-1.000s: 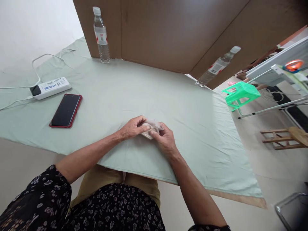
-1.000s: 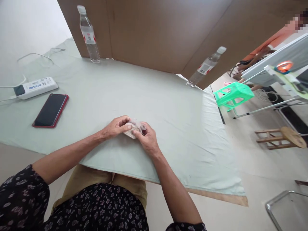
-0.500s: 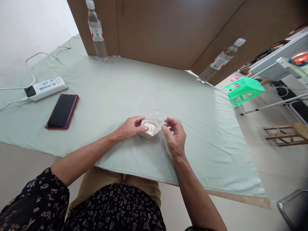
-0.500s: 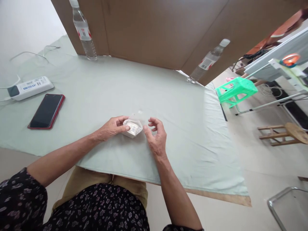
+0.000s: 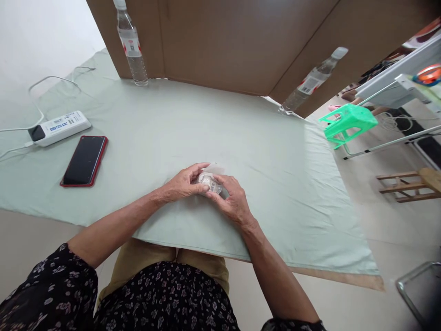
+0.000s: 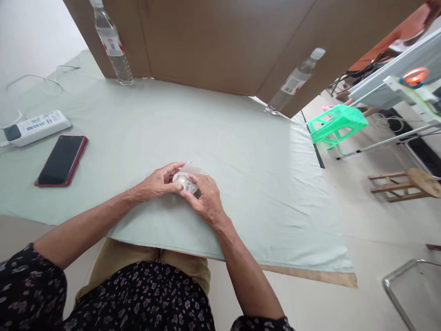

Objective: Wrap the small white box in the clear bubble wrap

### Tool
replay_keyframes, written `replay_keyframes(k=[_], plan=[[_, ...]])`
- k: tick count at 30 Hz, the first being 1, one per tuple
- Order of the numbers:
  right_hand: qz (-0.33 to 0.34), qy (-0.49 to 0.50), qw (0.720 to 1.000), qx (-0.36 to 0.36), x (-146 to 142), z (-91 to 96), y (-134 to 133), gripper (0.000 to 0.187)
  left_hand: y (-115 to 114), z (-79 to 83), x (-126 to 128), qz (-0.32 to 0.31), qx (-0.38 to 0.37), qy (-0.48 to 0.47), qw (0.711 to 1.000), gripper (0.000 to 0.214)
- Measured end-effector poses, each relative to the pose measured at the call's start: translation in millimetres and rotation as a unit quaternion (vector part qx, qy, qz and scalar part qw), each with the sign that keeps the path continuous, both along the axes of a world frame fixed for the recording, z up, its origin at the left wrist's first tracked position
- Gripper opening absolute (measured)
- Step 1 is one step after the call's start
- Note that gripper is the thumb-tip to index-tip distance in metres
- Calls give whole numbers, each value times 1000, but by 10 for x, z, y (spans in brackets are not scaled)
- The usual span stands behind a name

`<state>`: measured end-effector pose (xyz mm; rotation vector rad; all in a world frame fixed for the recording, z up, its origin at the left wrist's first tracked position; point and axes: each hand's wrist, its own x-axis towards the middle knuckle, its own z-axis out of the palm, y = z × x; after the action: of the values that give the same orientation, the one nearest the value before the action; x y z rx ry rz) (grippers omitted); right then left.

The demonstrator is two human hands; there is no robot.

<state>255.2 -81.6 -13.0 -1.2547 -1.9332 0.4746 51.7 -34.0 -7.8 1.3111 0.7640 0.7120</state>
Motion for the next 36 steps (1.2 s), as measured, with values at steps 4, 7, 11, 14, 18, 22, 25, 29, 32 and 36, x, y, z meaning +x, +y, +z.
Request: replay_keyframes(k=[4, 7, 11, 14, 18, 22, 25, 29, 32, 36], plan=[[-16, 80, 993, -80, 33, 55, -9, 39, -19, -22, 22, 25, 5, -31, 999, 85], [-44, 178, 971, -151, 26, 77, -3, 32, -42, -32, 52, 41, 12, -51, 998, 70], [-82, 241, 948, -190, -3, 87, 25, 24, -48, -13, 59, 13, 7, -36, 999, 55], [-106, 239, 947, -185, -21, 85, 34, 23, -39, 14, 42, -3, -3, -3, 1000, 48], [-120, 246, 947, -165, -52, 73, 25, 23, -17, 26, 17, -30, -2, 22, 999, 45], [-100, 201, 965, -138, -94, 71, 21, 20, 6, -25, -2, -45, 7, 16, 999, 44], [-62, 157, 981, -100, -104, 67, 31, 18, 7, -65, -10, -48, 11, -6, 999, 46], [-21, 143, 987, -65, -99, 55, 44, 18, -1, -37, -17, -48, 31, -11, 998, 59], [-28, 145, 988, -52, -88, 53, 34, 18, -4, 20, -18, -45, 59, 46, 996, 44], [-95, 213, 970, -69, -25, 26, 61, 23, -14, 49, 3, -35, 55, 56, 996, 35]])
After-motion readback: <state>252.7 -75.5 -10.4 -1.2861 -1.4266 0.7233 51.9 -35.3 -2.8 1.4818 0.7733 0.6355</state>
